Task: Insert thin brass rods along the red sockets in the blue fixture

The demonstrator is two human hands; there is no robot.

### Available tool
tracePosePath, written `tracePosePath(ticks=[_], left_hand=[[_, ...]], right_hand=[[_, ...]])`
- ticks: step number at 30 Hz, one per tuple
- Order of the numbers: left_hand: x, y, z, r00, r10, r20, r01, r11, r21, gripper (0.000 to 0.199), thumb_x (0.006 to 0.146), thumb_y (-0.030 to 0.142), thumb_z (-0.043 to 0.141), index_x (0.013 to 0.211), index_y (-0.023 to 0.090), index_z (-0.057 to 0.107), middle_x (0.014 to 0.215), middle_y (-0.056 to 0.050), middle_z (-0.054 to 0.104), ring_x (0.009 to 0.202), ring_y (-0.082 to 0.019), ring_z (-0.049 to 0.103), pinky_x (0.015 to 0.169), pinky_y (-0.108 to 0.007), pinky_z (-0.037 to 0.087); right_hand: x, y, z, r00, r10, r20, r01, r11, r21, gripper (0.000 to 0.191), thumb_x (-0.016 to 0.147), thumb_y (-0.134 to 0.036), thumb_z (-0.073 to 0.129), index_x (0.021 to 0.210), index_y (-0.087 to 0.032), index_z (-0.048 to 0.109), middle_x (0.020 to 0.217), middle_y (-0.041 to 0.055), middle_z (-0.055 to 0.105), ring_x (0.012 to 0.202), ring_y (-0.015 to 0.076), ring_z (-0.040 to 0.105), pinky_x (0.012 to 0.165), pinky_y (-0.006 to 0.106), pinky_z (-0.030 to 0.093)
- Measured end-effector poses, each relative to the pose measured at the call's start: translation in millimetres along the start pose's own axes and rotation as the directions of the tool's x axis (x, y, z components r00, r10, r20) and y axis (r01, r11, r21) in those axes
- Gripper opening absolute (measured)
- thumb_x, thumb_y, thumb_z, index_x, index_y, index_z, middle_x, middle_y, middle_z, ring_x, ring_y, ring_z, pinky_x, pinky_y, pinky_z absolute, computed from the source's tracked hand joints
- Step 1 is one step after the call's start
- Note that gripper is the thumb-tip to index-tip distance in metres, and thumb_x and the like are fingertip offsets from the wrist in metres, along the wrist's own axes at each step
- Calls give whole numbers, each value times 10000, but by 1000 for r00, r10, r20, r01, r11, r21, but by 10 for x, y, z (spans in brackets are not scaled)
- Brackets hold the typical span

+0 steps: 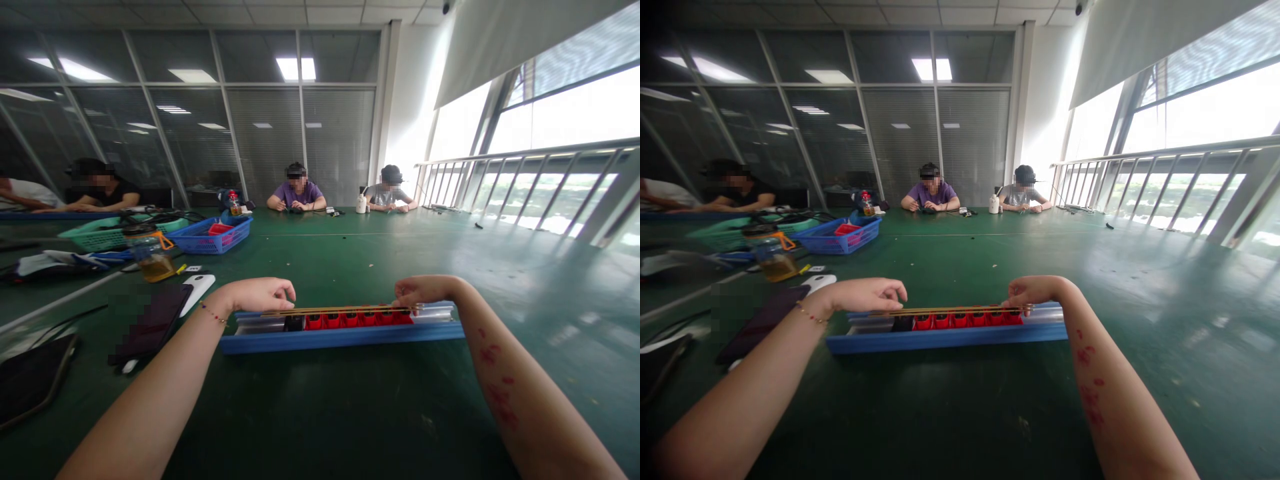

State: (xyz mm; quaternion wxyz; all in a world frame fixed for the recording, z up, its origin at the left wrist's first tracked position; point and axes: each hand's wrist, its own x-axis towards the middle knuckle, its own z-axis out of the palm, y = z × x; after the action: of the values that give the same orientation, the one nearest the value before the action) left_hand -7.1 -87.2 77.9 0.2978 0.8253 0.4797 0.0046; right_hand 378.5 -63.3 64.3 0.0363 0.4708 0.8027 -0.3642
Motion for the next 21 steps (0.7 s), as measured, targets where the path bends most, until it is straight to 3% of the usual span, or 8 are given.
tracePosePath(ticks=[3,6,12,21], left_hand=[[-9,85,-5,995,41,-94,-35,997,63,337,742,453,505,967,215,588,897,-17,656,768,-155,587,629,-211,421],[4,181,22,991,91,-100,-80,991,108,281,742,422,502,892,222,634,895,-10,657,787,-158,583,651,-209,411],[44,232,90,990,109,-86,-98,988,122,261,723,410,511,807,208,654,836,-7,653,727,-154,568,622,-212,390],[76,246,114,988,136,-74,-129,988,87,270,723,416,520,814,198,651,860,-12,647,738,-154,566,624,-213,392]], right_hand=[[8,-8,-26,997,-38,-62,34,998,-60,471,657,-620,557,778,-165,536,716,36,632,667,169,578,570,244,417],[-6,-36,-56,988,-76,-135,60,991,-116,444,631,-572,609,805,-165,568,767,44,642,716,182,589,588,241,429],[-60,-107,-80,991,-97,-92,80,982,-173,357,626,-457,639,854,-184,636,770,28,676,740,197,612,608,252,448],[-53,-191,-42,986,-112,-128,78,967,-244,218,657,-326,596,818,-194,660,753,20,683,711,189,618,574,238,442]])
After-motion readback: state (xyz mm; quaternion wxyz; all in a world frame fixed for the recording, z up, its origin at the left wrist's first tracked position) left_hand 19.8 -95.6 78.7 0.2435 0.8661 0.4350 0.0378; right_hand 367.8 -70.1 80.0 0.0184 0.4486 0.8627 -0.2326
